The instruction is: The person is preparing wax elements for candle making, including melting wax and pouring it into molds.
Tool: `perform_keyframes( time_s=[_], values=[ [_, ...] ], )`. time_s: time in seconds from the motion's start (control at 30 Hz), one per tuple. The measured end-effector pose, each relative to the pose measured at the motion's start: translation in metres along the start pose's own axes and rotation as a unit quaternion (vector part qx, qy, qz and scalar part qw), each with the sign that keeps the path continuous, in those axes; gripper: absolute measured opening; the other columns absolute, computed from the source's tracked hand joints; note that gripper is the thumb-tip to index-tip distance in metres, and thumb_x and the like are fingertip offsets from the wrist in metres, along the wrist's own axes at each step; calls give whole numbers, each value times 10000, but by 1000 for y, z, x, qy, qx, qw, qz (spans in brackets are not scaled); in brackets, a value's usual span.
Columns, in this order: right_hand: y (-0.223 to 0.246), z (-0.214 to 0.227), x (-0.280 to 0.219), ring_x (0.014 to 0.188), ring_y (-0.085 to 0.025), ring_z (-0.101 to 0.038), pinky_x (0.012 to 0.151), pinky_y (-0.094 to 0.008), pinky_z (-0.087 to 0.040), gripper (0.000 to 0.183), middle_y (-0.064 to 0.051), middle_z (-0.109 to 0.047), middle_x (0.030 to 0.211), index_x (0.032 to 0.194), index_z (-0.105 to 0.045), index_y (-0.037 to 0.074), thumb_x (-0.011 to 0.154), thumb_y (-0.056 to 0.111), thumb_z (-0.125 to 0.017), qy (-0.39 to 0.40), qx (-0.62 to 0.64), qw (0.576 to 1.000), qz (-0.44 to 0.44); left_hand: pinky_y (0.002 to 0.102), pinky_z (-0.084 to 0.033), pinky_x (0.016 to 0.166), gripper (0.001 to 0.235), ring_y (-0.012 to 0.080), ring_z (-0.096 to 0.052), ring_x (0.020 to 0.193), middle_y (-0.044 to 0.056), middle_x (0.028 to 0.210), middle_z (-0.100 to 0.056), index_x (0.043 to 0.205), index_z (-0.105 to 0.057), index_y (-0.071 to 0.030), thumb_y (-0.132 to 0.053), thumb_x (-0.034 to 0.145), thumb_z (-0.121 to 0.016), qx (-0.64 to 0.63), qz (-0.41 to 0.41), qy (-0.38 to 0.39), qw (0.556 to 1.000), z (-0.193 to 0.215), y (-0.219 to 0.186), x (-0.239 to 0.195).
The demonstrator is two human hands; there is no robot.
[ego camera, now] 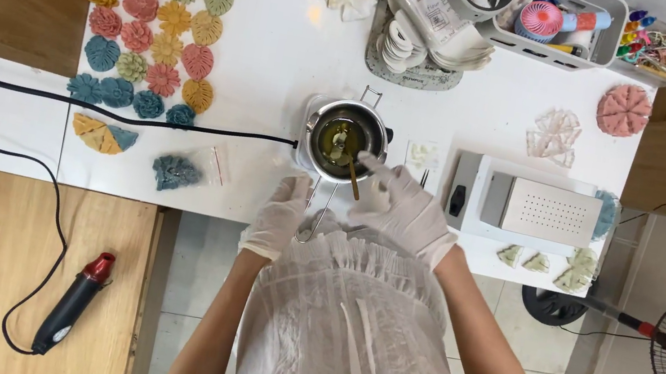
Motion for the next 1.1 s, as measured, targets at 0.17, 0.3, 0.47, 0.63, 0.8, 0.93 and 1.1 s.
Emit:
perform_keyframes(
  time_s=[0.17, 0.3, 0.47, 0.63, 0.8, 0.93, 1.1],
  values=[
    [-32, -71, -5, 825, -253, -679, 749, -373, -574, 535, -86, -682, 985, 1353, -625, 209, 853, 338, -763, -49, -32, 998, 21, 243, -508, 729, 387, 112, -608, 887, 60, 1071, -663, 1359, -535, -59, -304, 1106, -376, 183, -121, 111, 969, -27, 9, 12],
    [-38, -61, 5, 964, -168, -719, 854, -289, -579, 171, -81, -750, 1101, 1134, -709, 132, 965, 152, -709, -197, 105, 970, 93, 251, -413, 529, 460, 99, -520, 551, 10, 678, -632, 1164, -660, -43, -424, 1080, -417, -7, 156, 111, 981, -36, -2, -15],
    [-39, -30, 38, 905, -135, -641, 845, -262, -532, 136, -75, -726, 1103, 1119, -699, 95, 1020, 90, -607, -257, 364, 895, -28, 245, -296, 424, 489, 65, -331, 434, -39, 567, -479, 1112, -677, -97, -478, 1061, -375, -61, 155, 111, 980, -41, 2, -9],
    [-45, -34, 45, 839, -142, -616, 824, -261, -514, 175, -61, -672, 1024, 1071, -697, 63, 1096, 108, -530, -211, 262, 941, -18, 249, -217, 378, 515, 61, -238, 410, -51, 551, -388, 1101, -672, -96, -515, 1060, -377, -83, 174, 98, 976, -36, 16, 0],
    [-51, -22, 49, 882, -131, -658, 859, -257, -557, 147, -36, -704, 1032, 1095, -647, 66, 1069, 138, -521, -253, 314, 915, 4, 259, -203, 375, 529, 63, -222, 415, -62, 549, -347, 1083, -676, -76, -510, 1069, -374, -74, 169, 103, 977, -35, 7, -2],
    [-35, -27, 48, 907, -156, -665, 881, -286, -531, 150, -61, -688, 1020, 1108, -669, 52, 1061, 120, -544, -170, 288, 942, 43, 260, -197, 384, 530, 66, -222, 416, -62, 542, -341, 1066, -668, -79, -509, 1072, -358, -63, 185, 106, 975, -33, 11, 2],
    [-61, -23, 53, 855, -146, -620, 850, -290, -534, 189, -60, -673, 989, 1035, -606, 50, 1113, 158, -473, -239, 214, 947, 6, 260, -201, 397, 527, 65, -227, 425, -67, 539, -330, 1046, -661, -84, -507, 1079, -348, -40, 178, 100, 978, -32, -5, -8]
  ],
)
Point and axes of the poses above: each hand's wrist, its own x-axis towards the middle knuckle, its own z-axis out of the back of the hand, y = z × x, the point moved 8 cm from there along x, towards the middle knuckle
